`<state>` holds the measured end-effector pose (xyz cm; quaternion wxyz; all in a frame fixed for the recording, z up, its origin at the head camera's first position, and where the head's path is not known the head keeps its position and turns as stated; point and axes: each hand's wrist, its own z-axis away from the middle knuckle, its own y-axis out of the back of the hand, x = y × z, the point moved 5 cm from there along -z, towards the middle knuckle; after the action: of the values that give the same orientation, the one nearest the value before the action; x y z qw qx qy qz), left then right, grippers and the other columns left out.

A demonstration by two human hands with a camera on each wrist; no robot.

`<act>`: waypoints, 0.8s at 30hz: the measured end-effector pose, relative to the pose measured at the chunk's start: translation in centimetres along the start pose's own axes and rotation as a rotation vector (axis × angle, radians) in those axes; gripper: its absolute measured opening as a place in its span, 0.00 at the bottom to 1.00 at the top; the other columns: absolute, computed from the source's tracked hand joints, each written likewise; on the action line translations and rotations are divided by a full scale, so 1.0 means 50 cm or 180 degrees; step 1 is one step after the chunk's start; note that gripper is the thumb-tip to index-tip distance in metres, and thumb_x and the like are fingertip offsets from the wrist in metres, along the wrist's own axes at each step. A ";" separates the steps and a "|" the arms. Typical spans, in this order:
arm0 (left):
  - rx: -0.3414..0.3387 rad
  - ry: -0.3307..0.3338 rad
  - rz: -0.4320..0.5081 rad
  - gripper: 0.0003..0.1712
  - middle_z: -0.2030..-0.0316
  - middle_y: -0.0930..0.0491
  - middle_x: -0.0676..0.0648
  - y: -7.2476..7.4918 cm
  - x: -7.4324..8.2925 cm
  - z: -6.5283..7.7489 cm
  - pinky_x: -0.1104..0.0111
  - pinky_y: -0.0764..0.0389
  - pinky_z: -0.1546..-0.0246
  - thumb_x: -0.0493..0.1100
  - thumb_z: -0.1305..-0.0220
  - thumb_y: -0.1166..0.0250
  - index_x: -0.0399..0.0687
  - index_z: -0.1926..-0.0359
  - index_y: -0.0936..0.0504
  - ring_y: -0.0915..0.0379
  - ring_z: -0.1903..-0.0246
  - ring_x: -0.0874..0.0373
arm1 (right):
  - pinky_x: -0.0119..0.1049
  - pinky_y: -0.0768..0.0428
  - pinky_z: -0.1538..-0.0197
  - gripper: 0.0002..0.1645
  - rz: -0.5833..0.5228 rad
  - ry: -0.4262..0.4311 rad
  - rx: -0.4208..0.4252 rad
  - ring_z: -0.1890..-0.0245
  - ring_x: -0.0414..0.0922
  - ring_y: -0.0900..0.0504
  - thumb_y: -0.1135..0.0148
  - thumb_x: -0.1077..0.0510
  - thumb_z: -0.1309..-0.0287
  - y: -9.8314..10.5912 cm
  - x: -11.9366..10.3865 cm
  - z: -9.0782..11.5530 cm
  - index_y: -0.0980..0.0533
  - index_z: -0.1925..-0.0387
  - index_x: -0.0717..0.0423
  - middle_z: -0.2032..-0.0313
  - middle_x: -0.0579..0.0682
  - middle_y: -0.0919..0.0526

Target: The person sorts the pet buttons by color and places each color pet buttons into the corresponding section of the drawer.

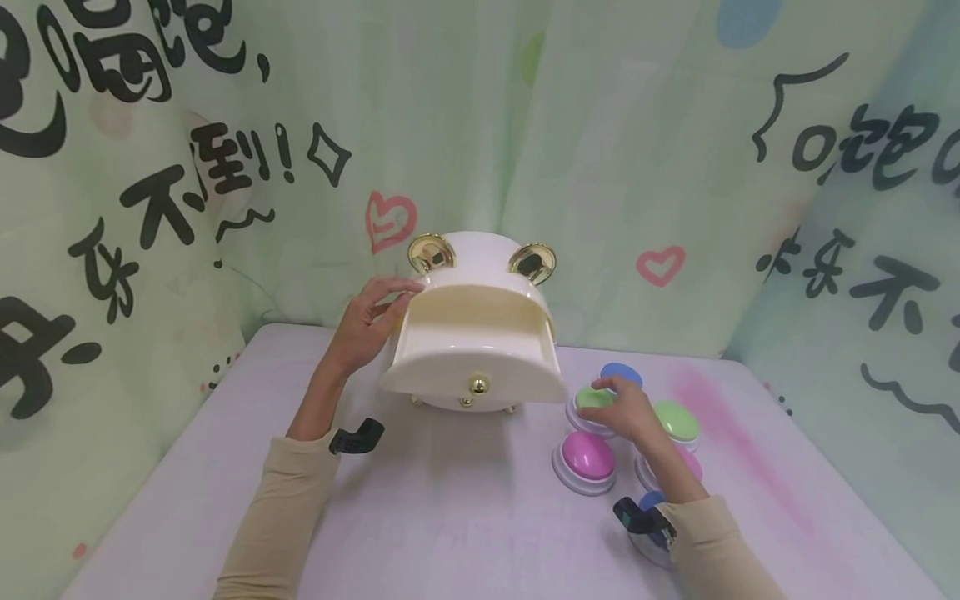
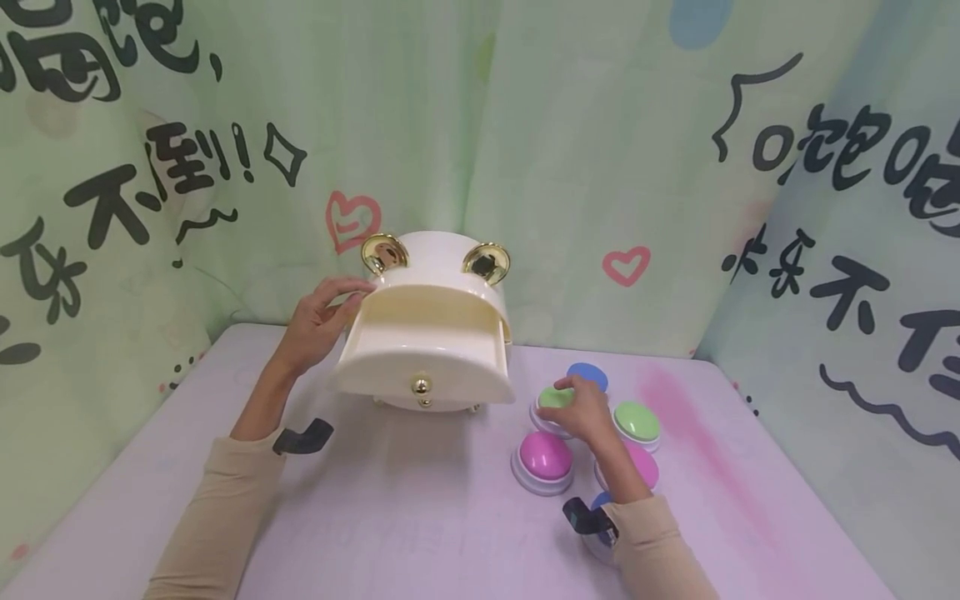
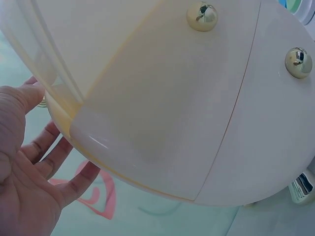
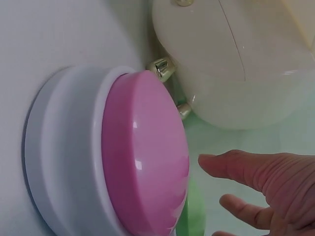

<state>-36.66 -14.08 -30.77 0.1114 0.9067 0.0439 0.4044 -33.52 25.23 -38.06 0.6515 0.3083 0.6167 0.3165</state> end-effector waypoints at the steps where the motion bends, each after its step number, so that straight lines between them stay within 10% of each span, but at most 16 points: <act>1: 0.0001 0.0006 -0.0001 0.14 0.42 0.20 0.42 0.000 0.000 0.000 0.45 0.25 0.38 0.37 0.24 0.42 0.40 0.43 0.17 0.31 0.37 0.55 | 0.68 0.35 0.31 0.39 0.0015 -0.0002 -0.0004 0.31 0.73 0.38 0.26 0.53 0.43 0.000 0.002 -0.002 0.30 0.37 0.70 0.31 0.75 0.36; 24: 0.0036 -0.0059 -0.0037 0.14 0.43 0.20 0.42 -0.001 -0.008 -0.001 0.45 0.24 0.40 0.36 0.24 0.42 0.40 0.44 0.17 0.31 0.37 0.54 | 0.65 0.32 0.32 0.40 0.0085 0.0047 -0.0091 0.34 0.73 0.34 0.27 0.56 0.44 -0.008 0.018 -0.027 0.32 0.37 0.75 0.35 0.77 0.31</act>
<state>-36.98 -14.08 -31.04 0.1090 0.9108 0.0505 0.3950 -34.82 25.72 -38.97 0.6470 0.3048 0.6127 0.3363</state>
